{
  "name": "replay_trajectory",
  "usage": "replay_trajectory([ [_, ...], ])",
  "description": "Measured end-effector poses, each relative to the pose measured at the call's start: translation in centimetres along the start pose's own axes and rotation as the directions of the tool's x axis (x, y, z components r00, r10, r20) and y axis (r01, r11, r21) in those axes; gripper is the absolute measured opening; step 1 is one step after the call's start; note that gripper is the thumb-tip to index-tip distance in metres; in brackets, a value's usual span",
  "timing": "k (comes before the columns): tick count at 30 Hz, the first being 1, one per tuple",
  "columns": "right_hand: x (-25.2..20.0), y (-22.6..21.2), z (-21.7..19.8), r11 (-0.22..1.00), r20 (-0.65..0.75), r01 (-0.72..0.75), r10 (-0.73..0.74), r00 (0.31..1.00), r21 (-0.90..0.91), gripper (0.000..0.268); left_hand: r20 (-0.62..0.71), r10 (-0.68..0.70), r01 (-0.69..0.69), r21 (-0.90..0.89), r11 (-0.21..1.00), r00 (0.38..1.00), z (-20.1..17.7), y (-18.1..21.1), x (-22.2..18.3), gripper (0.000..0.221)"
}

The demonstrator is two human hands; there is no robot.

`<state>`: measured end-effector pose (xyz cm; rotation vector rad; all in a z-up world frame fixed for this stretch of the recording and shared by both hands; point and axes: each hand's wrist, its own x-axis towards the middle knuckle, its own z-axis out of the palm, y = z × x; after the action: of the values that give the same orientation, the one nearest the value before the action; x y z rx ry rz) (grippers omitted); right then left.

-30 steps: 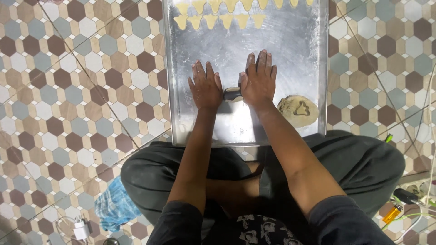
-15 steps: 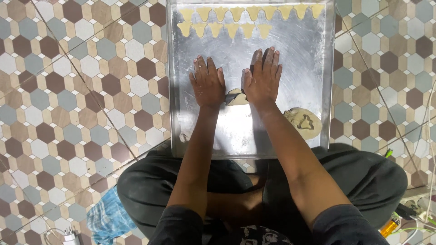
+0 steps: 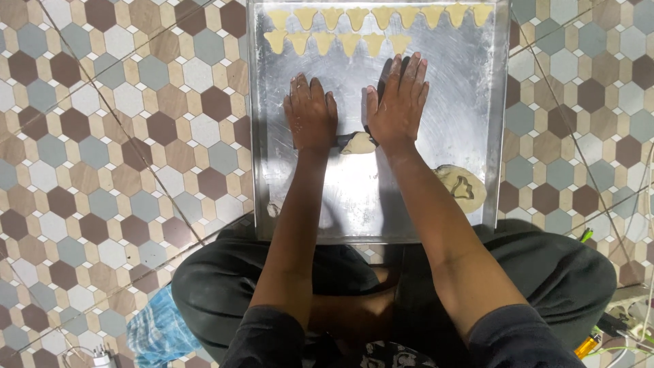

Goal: Rolling out dough and cutting it into shapes using a mold on a baking tray

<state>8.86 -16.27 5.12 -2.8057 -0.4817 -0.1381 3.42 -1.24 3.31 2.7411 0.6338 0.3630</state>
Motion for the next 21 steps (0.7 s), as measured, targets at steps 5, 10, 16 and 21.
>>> replay_trajectory([
  [5, 0.8, -0.3, -0.4, 1.000, 0.053, -0.023, 0.023, 0.998, 0.006, 0.073, -0.001, 0.023, -0.023, 0.011, 1.000, 1.000, 0.9, -0.4, 0.1, 0.045],
  [10, 0.1, -0.4, -0.5, 0.999, 0.040, 0.011, -0.010, 0.999, -0.030, 0.073, -0.030, 0.064, -0.063, 0.038, 0.997, 0.997, 0.7, -0.4, -1.2, 0.047],
  [16, -2.8, -0.8, -2.0, 0.994, 0.203, -0.069, 0.085, 0.975, -0.086, 0.078, 0.147, 0.041, -0.049, 0.049, 0.998, 0.988, -2.4, 0.3, -4.3, 0.054],
  [21, -6.6, 0.9, 0.7, 0.978, -0.116, 0.054, -0.079, 0.990, -0.202, 0.078, 0.076, 0.123, -0.132, 0.120, 0.984, 0.989, -2.3, -0.2, -8.8, 0.053],
])
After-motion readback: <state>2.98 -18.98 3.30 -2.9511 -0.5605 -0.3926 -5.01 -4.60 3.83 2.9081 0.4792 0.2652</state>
